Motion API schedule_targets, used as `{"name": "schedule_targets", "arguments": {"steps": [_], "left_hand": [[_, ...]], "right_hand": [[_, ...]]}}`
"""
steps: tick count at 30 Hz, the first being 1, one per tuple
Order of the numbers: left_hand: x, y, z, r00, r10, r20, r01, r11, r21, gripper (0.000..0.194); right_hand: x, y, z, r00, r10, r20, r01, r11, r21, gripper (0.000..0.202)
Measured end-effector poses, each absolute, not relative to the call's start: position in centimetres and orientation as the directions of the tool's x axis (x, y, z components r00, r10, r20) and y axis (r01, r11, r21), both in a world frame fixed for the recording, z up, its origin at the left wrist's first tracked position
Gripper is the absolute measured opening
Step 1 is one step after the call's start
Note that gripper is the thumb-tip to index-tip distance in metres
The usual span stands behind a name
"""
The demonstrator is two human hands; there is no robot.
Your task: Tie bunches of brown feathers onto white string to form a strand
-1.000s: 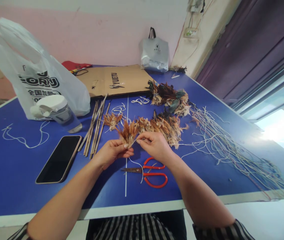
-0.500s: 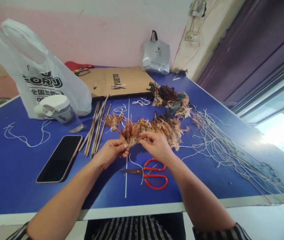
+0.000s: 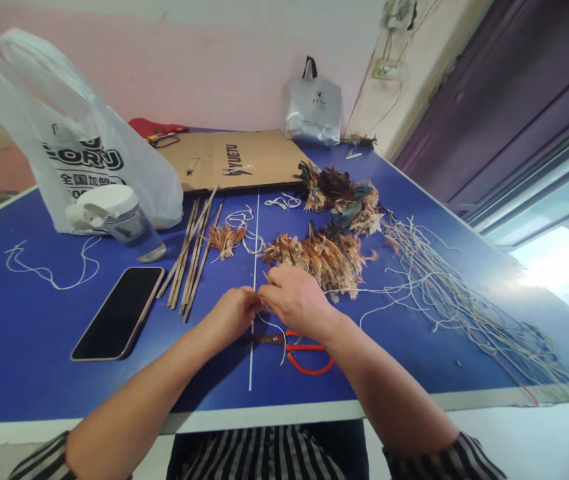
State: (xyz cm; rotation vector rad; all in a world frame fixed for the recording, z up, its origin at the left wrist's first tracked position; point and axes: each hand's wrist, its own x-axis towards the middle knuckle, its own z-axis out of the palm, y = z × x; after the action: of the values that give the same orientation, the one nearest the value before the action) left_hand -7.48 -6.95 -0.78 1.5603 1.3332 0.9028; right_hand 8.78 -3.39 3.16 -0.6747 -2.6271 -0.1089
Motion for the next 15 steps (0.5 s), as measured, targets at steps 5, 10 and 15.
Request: {"name": "schedule_targets", "arguments": {"steps": [5, 10, 15], "left_hand": [[-7.1, -7.9, 1.2, 0.365, 0.926, 0.099, 0.447, -0.268, 0.854, 0.021], [-7.4, -7.7, 1.6, 0.222, 0.975, -0.011, 0.021, 0.007, 1.000, 0.017], [-7.3, -6.8, 1.0, -0.038, 0.977, -0.210, -0.325, 0.187, 0.927, 0.017]], "right_hand": [[10.4, -1.6, 3.2, -0.691, 0.666, 0.280, 0.436, 0.694, -0.573, 0.012], [11.2, -0.9, 3.1, -0.687, 0.723, 0.076, 0.214, 0.301, -0.929, 0.018], [8.9, -2.2, 2.1, -0.533, 0.841, 0.092, 0.275, 0.276, -0.921, 0.014]]}}
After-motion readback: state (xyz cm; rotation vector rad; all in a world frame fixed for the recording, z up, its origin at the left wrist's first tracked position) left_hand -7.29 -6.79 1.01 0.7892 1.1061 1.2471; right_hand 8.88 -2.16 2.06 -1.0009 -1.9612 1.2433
